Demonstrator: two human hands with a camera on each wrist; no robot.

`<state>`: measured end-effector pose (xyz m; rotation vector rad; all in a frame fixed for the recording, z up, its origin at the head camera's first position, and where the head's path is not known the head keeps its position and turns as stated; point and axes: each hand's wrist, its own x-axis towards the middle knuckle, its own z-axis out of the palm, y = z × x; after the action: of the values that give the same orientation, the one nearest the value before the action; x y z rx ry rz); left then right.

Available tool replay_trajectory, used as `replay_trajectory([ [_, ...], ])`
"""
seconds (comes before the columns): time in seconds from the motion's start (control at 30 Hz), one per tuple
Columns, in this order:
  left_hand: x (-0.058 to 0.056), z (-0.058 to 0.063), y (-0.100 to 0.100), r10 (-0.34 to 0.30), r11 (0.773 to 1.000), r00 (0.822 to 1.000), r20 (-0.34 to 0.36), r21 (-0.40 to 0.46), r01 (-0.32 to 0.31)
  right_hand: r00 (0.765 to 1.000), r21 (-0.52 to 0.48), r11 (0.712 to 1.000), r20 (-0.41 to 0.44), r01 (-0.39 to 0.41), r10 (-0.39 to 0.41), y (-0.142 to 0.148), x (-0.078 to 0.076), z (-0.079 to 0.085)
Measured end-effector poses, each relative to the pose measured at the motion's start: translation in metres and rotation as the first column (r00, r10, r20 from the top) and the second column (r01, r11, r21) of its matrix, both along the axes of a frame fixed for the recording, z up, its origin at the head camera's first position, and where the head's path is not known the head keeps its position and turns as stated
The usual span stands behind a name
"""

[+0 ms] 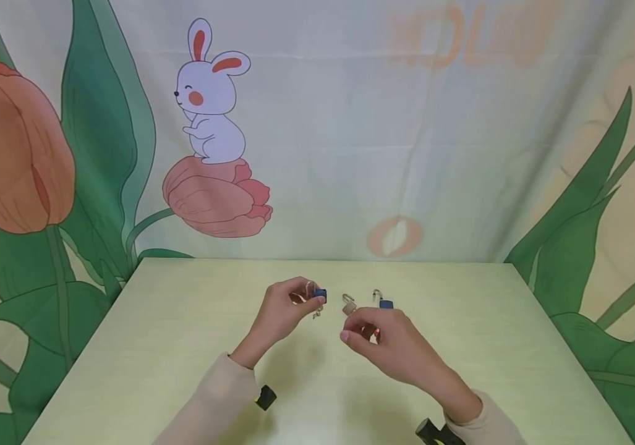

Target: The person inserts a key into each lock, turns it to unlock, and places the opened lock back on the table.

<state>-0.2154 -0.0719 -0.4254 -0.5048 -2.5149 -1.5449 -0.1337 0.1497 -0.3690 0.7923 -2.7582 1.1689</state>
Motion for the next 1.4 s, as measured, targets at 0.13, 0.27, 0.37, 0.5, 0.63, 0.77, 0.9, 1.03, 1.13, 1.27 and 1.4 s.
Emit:
replay_trajectory([
  [0.13,-0.011,-0.009,0.002,0.012,1.0,0.999,0.044,-0.027,-0.011,0.998,0.028,0.999,-0.053,-0.02,0.021,0.006,0.001,-0.005],
  [0.27,-0.021,-0.015,0.006,0.025,0.998,0.997,0.079,-0.052,-0.021,0.992,0.073,0.996,-0.115,-0.052,0.06,0.011,0.003,-0.01],
  [0.37,-0.029,-0.019,0.009,0.032,0.996,0.994,0.102,-0.081,-0.024,0.984,0.114,0.991,-0.156,-0.064,0.081,0.013,0.006,-0.014],
  [0.5,-0.042,-0.026,0.012,0.054,0.991,0.989,0.14,-0.131,-0.036,0.973,0.174,0.983,-0.209,-0.063,0.1,0.014,0.01,-0.017],
  [0.63,-0.053,-0.037,0.013,0.082,0.983,0.98,0.181,-0.174,-0.05,0.965,0.234,0.971,-0.241,-0.047,0.105,0.014,0.014,-0.019],
  [0.77,-0.061,-0.048,0.012,0.09,0.978,0.973,0.212,-0.201,-0.047,0.945,0.305,0.952,-0.298,-0.041,0.136,0.015,0.017,-0.021],
  [0.9,-0.066,-0.057,0.013,0.099,0.972,0.967,0.234,-0.231,-0.043,0.912,0.351,0.935,-0.366,-0.049,0.185,0.015,0.018,-0.023],
  [1.03,-0.07,-0.064,0.015,0.118,0.96,0.963,0.242,-0.275,-0.049,0.906,0.363,0.93,-0.372,-0.058,0.202,0.015,0.019,-0.025],
  [1.13,-0.073,-0.068,0.017,0.132,0.95,0.962,0.24,-0.309,-0.053,0.926,0.367,0.928,-0.328,-0.059,0.188,0.017,0.021,-0.026],
  [1.27,-0.079,-0.075,0.019,0.162,0.934,0.957,0.242,-0.35,-0.07,0.949,0.364,0.93,-0.27,-0.057,0.164,0.02,0.024,-0.028],
  [1.4,-0.083,-0.08,0.02,0.195,0.918,0.948,0.251,-0.388,-0.086,0.955,0.357,0.932,-0.251,-0.058,0.156,0.022,0.025,-0.03],
])
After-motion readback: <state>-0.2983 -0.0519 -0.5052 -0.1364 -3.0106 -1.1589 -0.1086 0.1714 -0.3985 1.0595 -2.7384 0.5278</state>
